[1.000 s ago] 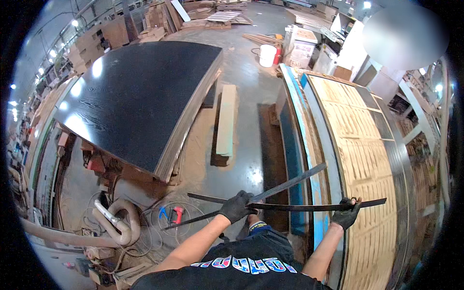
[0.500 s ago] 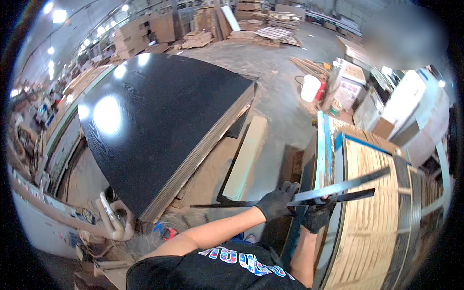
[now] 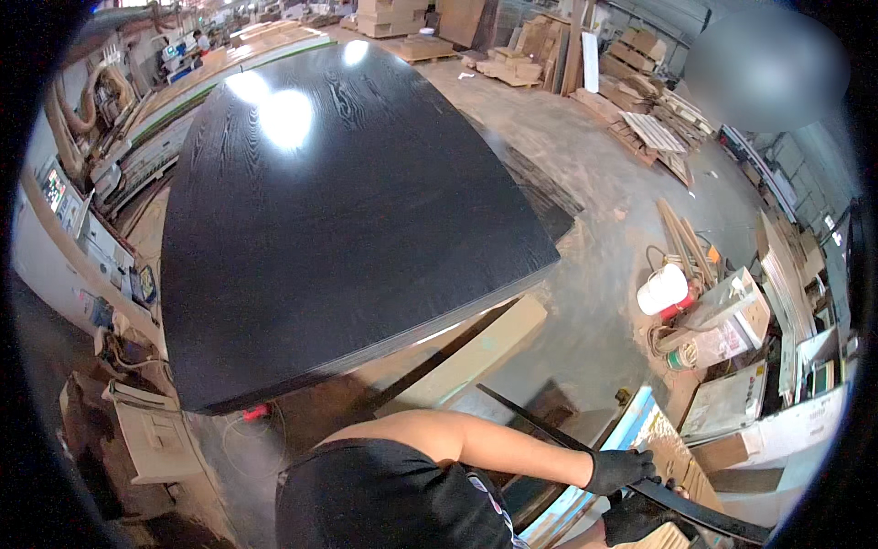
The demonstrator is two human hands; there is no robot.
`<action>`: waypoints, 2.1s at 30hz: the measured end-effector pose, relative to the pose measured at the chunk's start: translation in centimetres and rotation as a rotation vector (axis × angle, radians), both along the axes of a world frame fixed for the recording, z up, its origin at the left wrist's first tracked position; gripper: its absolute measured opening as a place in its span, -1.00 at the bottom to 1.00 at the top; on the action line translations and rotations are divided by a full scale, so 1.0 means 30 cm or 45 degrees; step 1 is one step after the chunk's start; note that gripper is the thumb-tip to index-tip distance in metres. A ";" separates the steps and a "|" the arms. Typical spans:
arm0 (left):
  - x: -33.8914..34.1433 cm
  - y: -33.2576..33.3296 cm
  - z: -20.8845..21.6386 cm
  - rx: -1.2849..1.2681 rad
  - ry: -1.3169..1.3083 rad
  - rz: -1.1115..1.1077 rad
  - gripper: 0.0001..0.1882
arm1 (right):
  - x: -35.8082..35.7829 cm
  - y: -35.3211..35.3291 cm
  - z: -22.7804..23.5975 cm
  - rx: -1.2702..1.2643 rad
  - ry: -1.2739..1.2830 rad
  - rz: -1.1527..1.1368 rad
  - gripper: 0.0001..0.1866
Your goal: The person unloads segmented black wooden chair panels from an industrial machine bed, stacks them onto a floor stack, then arranges another layout on the floor before cleaning out residual long support strips from the machine frame with an iron bar.
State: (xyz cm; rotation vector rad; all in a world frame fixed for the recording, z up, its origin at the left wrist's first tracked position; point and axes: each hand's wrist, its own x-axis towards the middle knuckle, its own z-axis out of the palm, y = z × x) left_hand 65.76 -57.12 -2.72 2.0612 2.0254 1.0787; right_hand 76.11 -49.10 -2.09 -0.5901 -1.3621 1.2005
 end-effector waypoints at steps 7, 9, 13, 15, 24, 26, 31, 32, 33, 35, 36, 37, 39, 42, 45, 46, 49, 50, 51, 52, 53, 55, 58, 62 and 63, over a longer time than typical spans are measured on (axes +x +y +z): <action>-0.296 0.520 -0.253 0.634 -0.551 -0.038 -0.79 | -0.289 0.308 -0.040 -0.107 0.306 0.473 -0.53; -0.434 0.516 -0.187 0.371 -0.644 -0.082 -0.75 | -0.353 0.385 -0.084 -0.130 0.379 0.525 -0.52; -0.701 0.535 -0.070 0.078 -0.141 0.034 -0.67 | -0.677 0.432 0.003 -0.008 0.568 0.666 -0.61; -0.841 0.626 -0.107 0.083 -0.184 0.110 -0.76 | -0.874 0.431 0.061 -0.155 0.132 0.058 -0.65; -1.618 0.864 -0.083 0.097 -0.034 0.357 -0.38 | -1.656 0.819 0.104 -0.146 0.222 0.297 -0.75; -1.798 0.897 -0.136 0.027 -0.088 0.399 -0.17 | -1.808 0.963 0.088 -0.183 0.363 0.439 -0.74; -2.266 0.923 -0.326 -0.350 -0.164 0.460 -0.05 | -2.198 1.167 0.117 -0.263 0.518 0.589 -0.78; -2.352 0.944 -0.381 -0.447 -0.152 0.485 -0.02 | -2.270 1.226 0.102 -0.267 0.561 0.681 -0.79; -2.445 0.963 -0.418 -0.561 -0.135 0.477 0.04 | -2.352 1.284 0.090 -0.267 0.609 0.768 -0.80; -2.624 0.987 -0.483 -0.645 -0.157 0.508 0.08 | -2.533 1.313 0.121 -0.325 0.607 0.747 -0.80; -2.700 0.998 -0.541 -0.613 -0.151 0.512 0.08 | -2.611 1.326 0.131 -0.361 0.588 0.683 -0.80; -2.769 1.023 -0.552 -0.579 -0.155 0.518 0.08 | -2.682 1.360 0.140 -0.397 0.562 0.622 -0.80; -2.924 1.053 -0.580 -0.583 -0.083 0.485 -0.08 | -2.808 1.412 0.163 -0.405 0.610 0.597 -0.79; -3.149 1.145 -0.600 -0.510 -0.033 0.531 -0.27 | -2.972 1.516 0.215 -0.487 0.562 0.378 -0.81; -3.389 1.189 -0.615 -0.575 -0.100 0.494 -0.47 | -3.146 1.646 0.156 -0.498 0.648 0.358 -0.85; -3.469 1.198 -0.631 -0.536 -0.096 0.441 -0.57 | -3.209 1.688 0.129 -0.558 0.647 0.322 -0.84; -3.728 1.193 -0.689 -0.417 -0.068 0.448 -0.73 | -3.451 1.780 0.024 -0.684 0.634 0.376 -0.82; -3.821 1.180 -0.702 -0.473 -0.106 0.481 -0.73 | -3.560 1.824 -0.026 -0.721 0.609 0.400 -0.80; -3.899 1.162 -0.715 -0.534 -0.155 0.526 -0.72 | -3.675 1.870 -0.091 -0.768 0.572 0.433 -0.79; -3.971 1.142 -0.710 -0.549 -0.174 0.570 -0.72 | -3.787 1.911 -0.135 -0.817 0.624 0.559 -0.80; -4.045 1.119 -0.705 -0.569 -0.204 0.605 -0.70 | -3.890 1.945 -0.178 -0.888 0.596 0.563 -0.83; -4.215 1.051 -0.669 -0.618 -0.244 0.675 -0.64 | -4.122 2.056 -0.296 -0.914 0.558 0.890 -0.84; -4.372 0.919 -0.612 -0.618 -0.279 0.998 -0.65 | -4.559 1.987 -0.285 -1.201 0.496 0.929 -0.82; -4.523 0.735 -0.619 -0.510 -0.023 1.409 -0.74 | -5.095 1.865 -0.372 -1.421 0.095 1.189 -0.74; -4.563 0.692 -0.618 -0.483 0.062 1.521 -0.76 | -5.213 1.790 -0.349 -1.509 0.104 1.303 -0.74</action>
